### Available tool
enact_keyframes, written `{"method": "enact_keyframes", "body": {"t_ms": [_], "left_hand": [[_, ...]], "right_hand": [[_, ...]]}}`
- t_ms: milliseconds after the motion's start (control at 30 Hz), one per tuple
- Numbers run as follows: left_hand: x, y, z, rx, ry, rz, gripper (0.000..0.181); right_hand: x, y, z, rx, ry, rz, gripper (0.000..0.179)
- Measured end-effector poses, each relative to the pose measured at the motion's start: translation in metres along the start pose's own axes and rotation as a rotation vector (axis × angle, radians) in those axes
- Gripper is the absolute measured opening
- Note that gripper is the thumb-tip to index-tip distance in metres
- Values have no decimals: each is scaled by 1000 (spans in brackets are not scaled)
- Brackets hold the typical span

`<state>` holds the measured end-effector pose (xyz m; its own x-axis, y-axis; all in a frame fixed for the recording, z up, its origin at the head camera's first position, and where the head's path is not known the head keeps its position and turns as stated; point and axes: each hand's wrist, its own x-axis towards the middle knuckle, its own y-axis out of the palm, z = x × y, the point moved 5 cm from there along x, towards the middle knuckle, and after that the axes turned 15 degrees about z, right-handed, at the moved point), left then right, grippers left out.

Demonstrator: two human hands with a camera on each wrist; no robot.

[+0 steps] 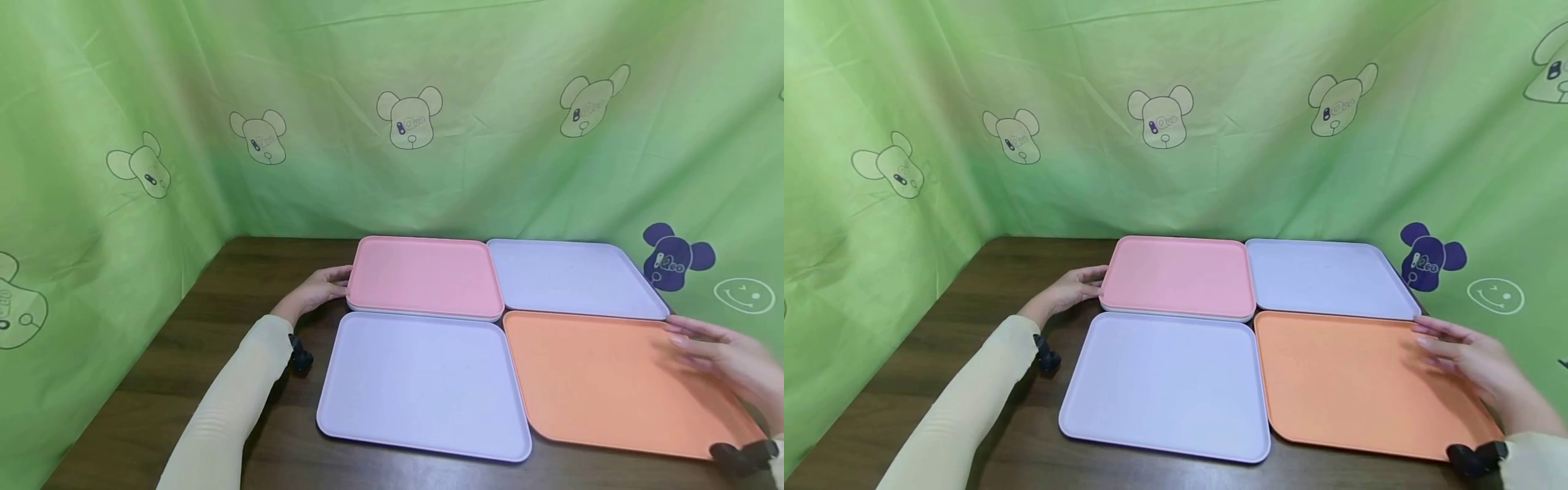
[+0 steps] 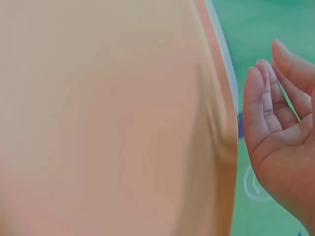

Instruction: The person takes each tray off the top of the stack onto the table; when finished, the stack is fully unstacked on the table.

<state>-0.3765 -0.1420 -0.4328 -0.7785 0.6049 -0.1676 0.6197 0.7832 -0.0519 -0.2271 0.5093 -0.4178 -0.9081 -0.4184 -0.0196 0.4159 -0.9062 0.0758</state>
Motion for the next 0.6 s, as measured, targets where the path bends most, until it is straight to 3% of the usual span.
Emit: {"method": "enact_keyframes", "body": {"t_ms": [167,367,600], "left_hand": [[-1,0,0,25,-24,-25,59],[-2,-2,0,15,-38,-53,60],[-2,0,-2,11,-31,-62,61]], "right_hand": [[24,19,8,-64,63,-19,43],[58,41,15,-23,24,75,45],[89,63,22,-107,43,76,41]]}}
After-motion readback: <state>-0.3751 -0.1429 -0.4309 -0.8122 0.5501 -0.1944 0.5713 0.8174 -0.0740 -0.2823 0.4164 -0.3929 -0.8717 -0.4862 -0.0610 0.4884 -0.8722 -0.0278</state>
